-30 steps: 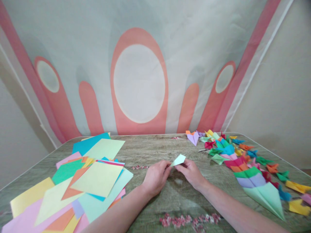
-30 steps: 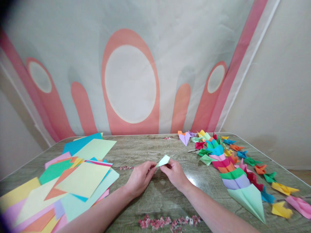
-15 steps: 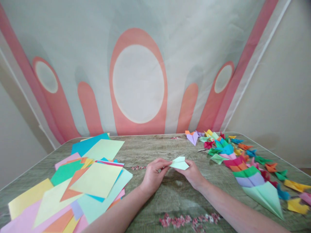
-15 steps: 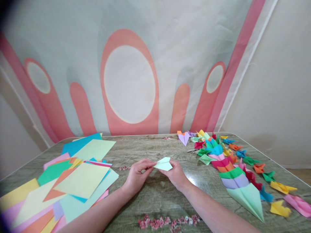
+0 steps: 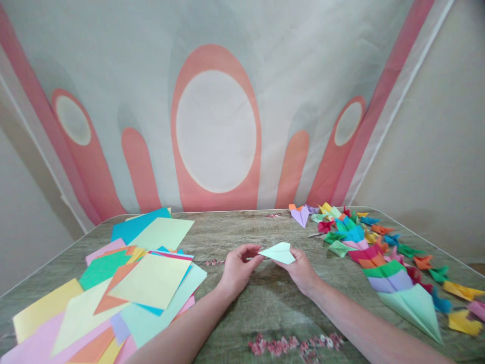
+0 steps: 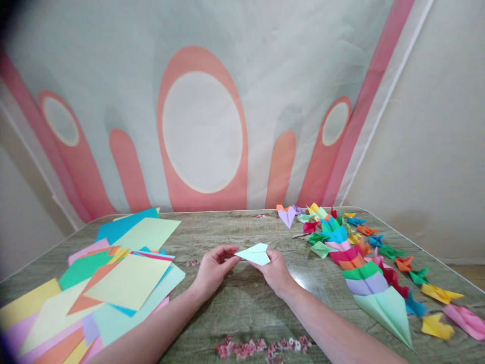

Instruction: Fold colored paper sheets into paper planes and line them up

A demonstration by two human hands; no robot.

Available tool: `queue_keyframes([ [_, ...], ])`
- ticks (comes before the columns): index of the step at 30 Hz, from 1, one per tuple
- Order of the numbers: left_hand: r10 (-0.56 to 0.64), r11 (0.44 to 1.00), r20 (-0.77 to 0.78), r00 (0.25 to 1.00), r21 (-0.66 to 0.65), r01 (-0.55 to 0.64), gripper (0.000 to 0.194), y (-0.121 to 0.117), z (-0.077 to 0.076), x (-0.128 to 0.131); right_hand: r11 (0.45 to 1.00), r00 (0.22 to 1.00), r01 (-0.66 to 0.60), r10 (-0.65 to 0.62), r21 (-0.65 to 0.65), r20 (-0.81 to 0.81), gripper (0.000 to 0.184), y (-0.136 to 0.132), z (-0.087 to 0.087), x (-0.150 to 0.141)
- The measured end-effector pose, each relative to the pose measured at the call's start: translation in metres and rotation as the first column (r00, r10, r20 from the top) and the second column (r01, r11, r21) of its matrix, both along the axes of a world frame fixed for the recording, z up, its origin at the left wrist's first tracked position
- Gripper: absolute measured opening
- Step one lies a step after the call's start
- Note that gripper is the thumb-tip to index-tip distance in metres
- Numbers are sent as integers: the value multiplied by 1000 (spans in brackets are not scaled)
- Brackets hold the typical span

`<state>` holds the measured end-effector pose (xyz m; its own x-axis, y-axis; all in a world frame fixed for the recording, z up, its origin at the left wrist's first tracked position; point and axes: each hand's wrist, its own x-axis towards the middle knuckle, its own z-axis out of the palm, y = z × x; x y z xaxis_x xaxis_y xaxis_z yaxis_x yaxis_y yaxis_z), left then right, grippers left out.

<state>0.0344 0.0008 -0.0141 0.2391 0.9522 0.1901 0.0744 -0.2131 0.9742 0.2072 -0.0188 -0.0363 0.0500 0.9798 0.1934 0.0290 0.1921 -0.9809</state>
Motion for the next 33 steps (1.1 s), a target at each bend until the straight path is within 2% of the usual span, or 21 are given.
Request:
queue_keyframes([
  [6,-34,990,63,997,-135,42,32,1,5,-1,1000,999,12,-12,-8,-32,32,1,-2,1],
  [19,-42,975,117,992,-212,66,38,2,5,-3,998,997,-53,52,-20,-58,30,2,-3,1],
  [22,-75,969,163,984,-221,111,44,2,4,-3,999,998,-41,40,-24,-44,27,1,0,1],
  [25,-157,954,182,971,-226,197,45,2,2,-3,998,998,-61,60,-17,-20,24,0,2,1],
  [27,-196,954,175,965,-194,229,39,2,1,-4,997,997,-79,79,1,9,22,0,2,1],
  [29,-233,964,123,965,-103,246,32,2,2,-4,995,995,-95,94,25,45,21,0,2,2],
  [33,-315,944,-130,940,61,325,35,-2,8,-5,992,990,-114,109,58,83,18,-1,2,1],
])
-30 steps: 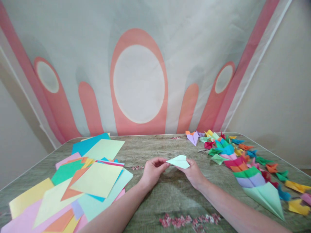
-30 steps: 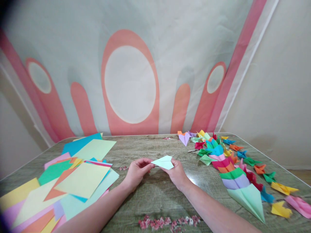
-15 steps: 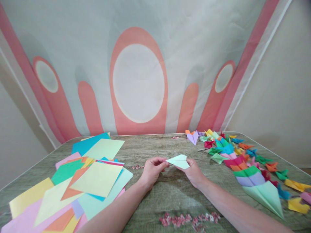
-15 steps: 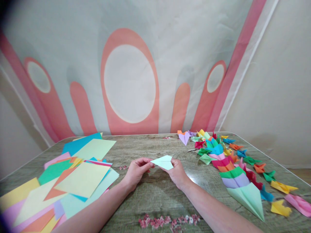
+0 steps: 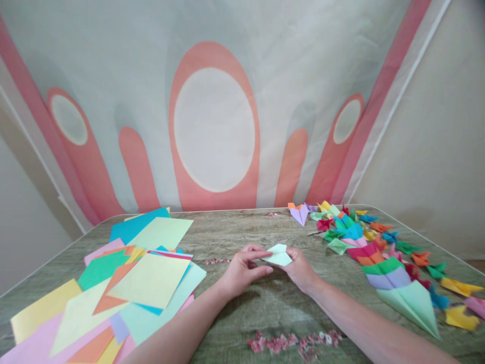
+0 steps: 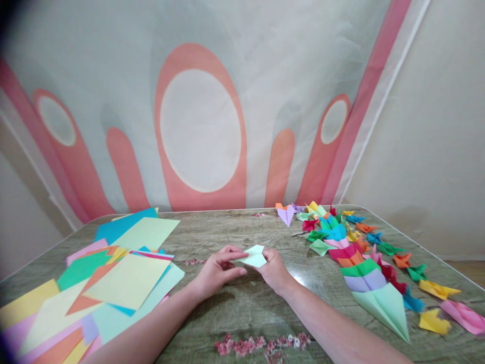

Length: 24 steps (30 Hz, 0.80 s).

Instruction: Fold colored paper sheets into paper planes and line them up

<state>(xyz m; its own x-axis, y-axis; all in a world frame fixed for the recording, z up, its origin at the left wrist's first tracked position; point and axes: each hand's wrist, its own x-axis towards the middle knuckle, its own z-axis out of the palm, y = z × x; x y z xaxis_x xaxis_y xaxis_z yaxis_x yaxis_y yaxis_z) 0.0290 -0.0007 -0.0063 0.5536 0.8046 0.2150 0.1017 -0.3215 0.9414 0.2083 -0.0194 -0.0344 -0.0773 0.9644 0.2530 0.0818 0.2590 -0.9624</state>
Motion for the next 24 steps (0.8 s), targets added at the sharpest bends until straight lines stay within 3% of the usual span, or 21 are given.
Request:
queue_keyframes([
  [5,11,953,-183,983,298,45,27,-5,12,-4,999,998,-44,43,19,45,17,-1,3,0],
  [11,125,784,-368,921,606,136,31,-9,19,-8,997,996,-57,54,42,76,13,-3,8,0],
  [14,151,732,-424,893,655,187,33,-12,21,-5,994,989,-85,75,74,126,12,-5,10,-1],
  [18,153,711,-480,864,661,241,40,-16,20,-2,990,989,-129,124,57,84,15,-6,13,-2],
  [24,157,760,-410,899,631,155,44,-12,9,-3,995,994,-96,96,2,47,19,-3,9,-2],
])
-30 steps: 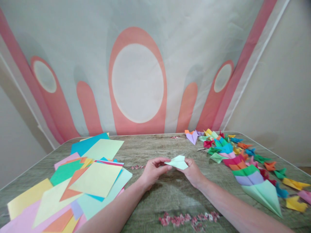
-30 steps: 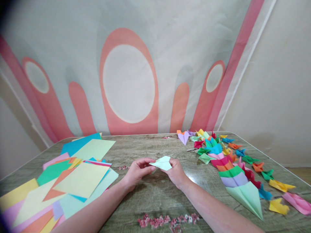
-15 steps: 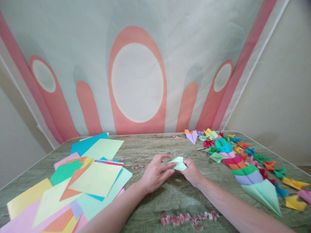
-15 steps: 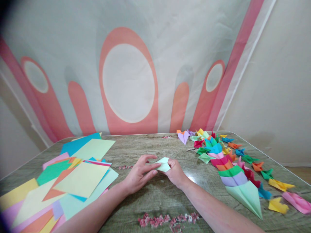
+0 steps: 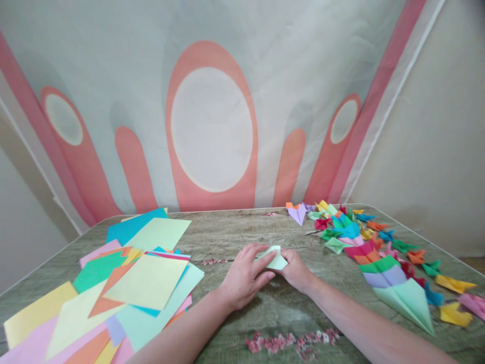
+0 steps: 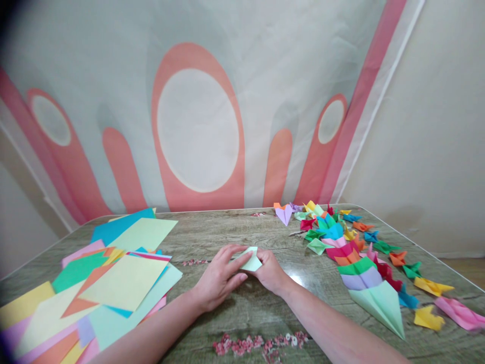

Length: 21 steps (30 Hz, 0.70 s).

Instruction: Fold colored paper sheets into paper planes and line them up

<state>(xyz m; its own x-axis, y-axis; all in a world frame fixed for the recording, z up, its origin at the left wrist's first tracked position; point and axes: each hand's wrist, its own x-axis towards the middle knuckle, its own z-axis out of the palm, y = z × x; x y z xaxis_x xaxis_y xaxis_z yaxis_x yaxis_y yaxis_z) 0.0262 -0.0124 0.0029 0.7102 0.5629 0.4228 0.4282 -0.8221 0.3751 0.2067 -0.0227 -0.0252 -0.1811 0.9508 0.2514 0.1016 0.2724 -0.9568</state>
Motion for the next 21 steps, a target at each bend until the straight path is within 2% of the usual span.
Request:
queue_keyframes([
  [4,92,985,213,973,-165,-57,44,8,-8,-2,986,983,112,-128,-123,-131,31,5,-7,2],
  [6,148,972,312,939,-221,-79,39,12,-10,-2,972,963,146,-182,-186,-198,33,7,-9,2],
  [9,207,956,420,884,-277,-92,25,16,-12,-1,967,955,148,-194,-207,-225,35,8,-11,3],
  [13,217,949,478,851,-309,-69,11,17,-15,0,971,955,138,-182,-194,-233,34,7,-9,3],
  [21,187,952,495,849,-306,-32,8,13,-11,1,974,934,68,-139,-218,-329,24,6,-8,4],
])
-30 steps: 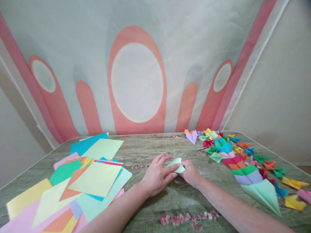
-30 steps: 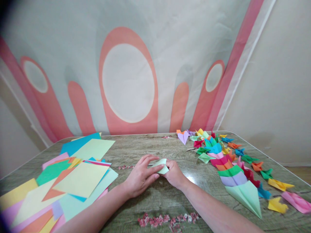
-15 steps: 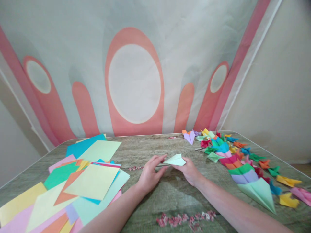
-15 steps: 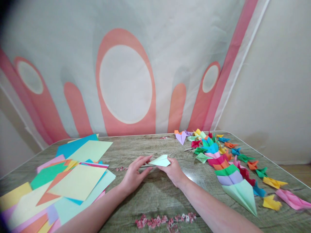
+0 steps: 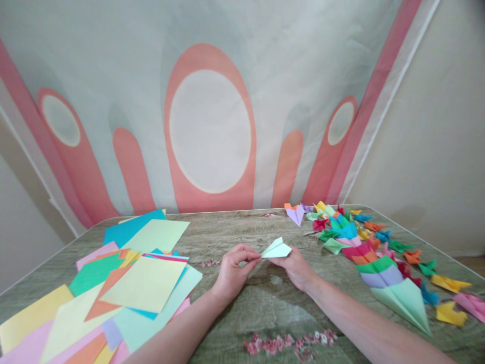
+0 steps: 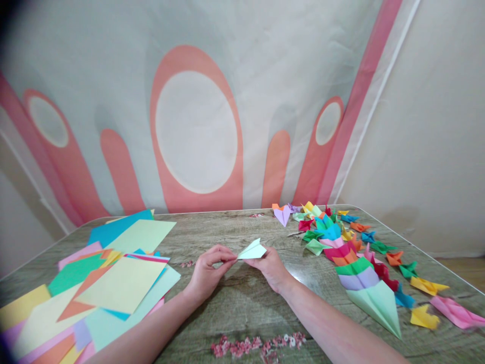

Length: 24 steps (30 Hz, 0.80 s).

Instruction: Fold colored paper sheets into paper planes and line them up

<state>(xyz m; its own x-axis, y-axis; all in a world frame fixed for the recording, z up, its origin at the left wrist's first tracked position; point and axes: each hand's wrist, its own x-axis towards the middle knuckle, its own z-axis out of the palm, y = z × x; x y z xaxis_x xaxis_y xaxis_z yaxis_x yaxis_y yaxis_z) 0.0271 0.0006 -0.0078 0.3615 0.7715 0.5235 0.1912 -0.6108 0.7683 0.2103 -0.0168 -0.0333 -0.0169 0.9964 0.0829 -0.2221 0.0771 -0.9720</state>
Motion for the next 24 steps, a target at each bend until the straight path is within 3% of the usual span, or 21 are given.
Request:
queue_keyframes([
  [5,-28,1000,-35,999,-5,27,12,-3,1,1,1000,998,-7,6,-17,-60,16,1,-1,1],
  [11,39,999,-42,998,8,-38,7,-3,1,1,999,999,22,-21,-35,28,10,1,3,-1],
  [16,72,997,-55,996,13,-71,5,-1,0,0,998,994,66,-64,-21,91,14,-2,8,-6],
  [24,61,998,-54,997,-5,-62,7,0,-2,0,1000,996,27,-28,12,80,26,-4,9,-7],
])
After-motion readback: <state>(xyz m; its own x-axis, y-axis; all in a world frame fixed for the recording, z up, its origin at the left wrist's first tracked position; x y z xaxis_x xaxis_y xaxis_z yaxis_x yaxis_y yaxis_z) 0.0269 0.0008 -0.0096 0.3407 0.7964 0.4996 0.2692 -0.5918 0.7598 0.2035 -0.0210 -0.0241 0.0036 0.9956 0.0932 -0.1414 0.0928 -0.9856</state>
